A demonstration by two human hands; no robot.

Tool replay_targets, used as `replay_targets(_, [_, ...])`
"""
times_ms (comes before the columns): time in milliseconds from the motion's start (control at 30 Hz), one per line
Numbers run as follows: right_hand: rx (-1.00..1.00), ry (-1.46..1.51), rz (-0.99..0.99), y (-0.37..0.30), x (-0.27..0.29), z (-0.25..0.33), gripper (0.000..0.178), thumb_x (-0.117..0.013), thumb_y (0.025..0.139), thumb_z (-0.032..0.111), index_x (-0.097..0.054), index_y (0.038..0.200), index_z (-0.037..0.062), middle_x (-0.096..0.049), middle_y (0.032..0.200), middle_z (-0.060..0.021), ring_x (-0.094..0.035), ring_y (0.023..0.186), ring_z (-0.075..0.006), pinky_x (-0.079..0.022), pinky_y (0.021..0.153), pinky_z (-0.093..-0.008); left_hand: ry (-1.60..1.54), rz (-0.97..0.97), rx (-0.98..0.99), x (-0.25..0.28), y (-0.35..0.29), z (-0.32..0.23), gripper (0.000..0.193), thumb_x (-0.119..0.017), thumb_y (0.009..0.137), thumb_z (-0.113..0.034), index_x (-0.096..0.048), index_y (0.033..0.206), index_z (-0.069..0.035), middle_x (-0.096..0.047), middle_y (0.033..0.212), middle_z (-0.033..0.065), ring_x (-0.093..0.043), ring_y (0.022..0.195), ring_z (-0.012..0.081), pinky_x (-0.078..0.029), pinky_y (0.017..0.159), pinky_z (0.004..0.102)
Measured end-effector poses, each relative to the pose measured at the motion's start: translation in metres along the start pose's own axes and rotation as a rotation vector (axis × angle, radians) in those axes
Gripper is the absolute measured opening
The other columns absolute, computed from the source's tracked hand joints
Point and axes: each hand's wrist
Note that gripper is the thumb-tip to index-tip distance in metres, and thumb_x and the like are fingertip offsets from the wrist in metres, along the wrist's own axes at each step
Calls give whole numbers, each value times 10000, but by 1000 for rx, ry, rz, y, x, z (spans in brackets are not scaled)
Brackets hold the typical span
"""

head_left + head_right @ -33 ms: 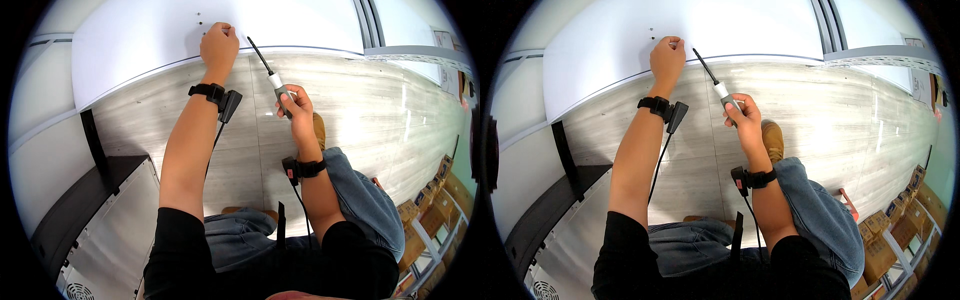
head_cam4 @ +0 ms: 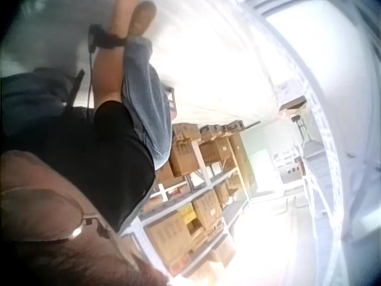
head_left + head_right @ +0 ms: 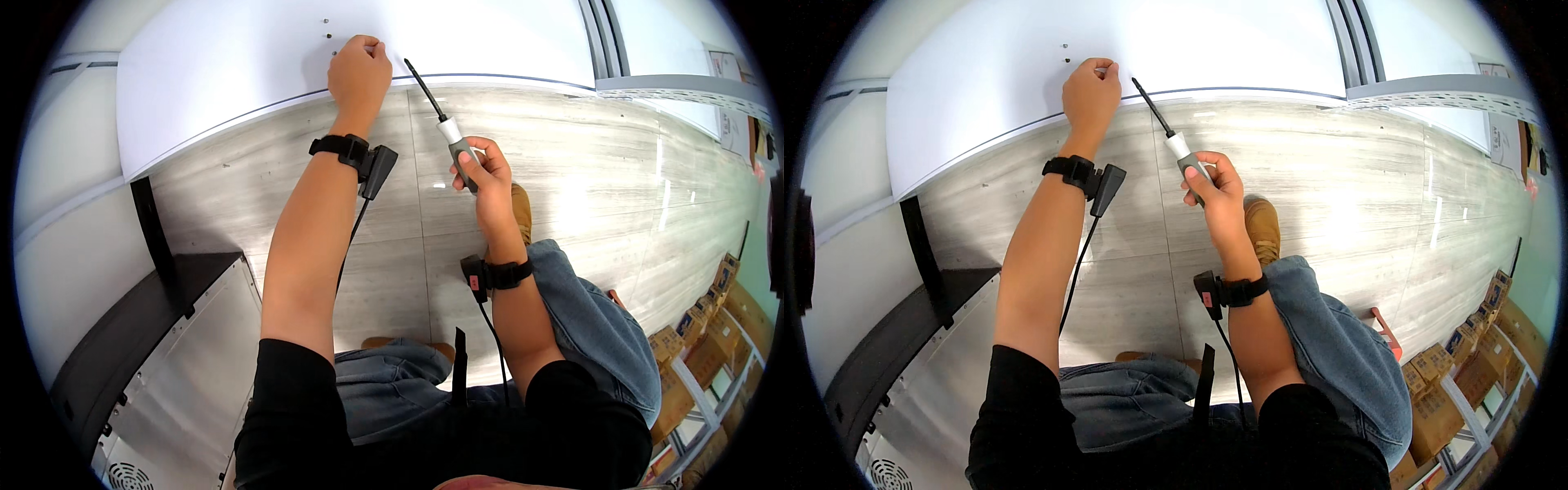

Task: The person uses a screwdriver to fasten screws into the back panel of a white appliance, then wipes the top surface with a blue cloth.

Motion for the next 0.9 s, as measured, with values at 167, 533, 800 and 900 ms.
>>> replay_targets(167, [22, -36, 46, 1, -9, -6, 213, -639, 858, 127, -582, 1046, 46, -584, 720, -37, -526, 588, -89, -423, 526, -228, -649, 149, 185, 18, -26, 15, 216, -565, 902, -203, -614, 997, -15, -659, 807, 64, -645, 703, 186, -504, 614, 294])
replay_targets(533, [-53, -343, 394, -32, -91, -40, 206, -670, 823, 114, -624, 1009, 38, -565, 685, -13, -486, 511, -59, -397, 450, -209, -1484, 64, 629, 124, -118, 154, 176, -421, 976, -146, -501, 1031, 1, -601, 1028, 160, -606, 946, 257, -513, 805, 338])
replay_targets(800, [-12, -680, 609, -60, -131, -65, 217, -683, 788, 128, -629, 985, 53, -585, 695, -29, -508, 540, -95, -413, 508, -257, -1381, -101, 735, 171, -189, 218, 171, -416, 977, -129, -502, 1023, 11, -612, 1010, 165, -637, 867, 237, -558, 814, 317])
replay_targets(900, [143, -915, 689, -70, -149, -67, 226, -681, 769, 149, -630, 975, 74, -615, 705, -59, -543, 560, -140, -430, 545, -286, -1350, -160, 811, 171, -217, 245, 178, -421, 976, -130, -490, 1030, 25, -618, 989, 179, -637, 852, 242, -561, 813, 340])
Point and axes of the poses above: each hand's wrist, its own y-axis towards the middle knuckle, its own x-axis out of the back of the hand, z = x × y
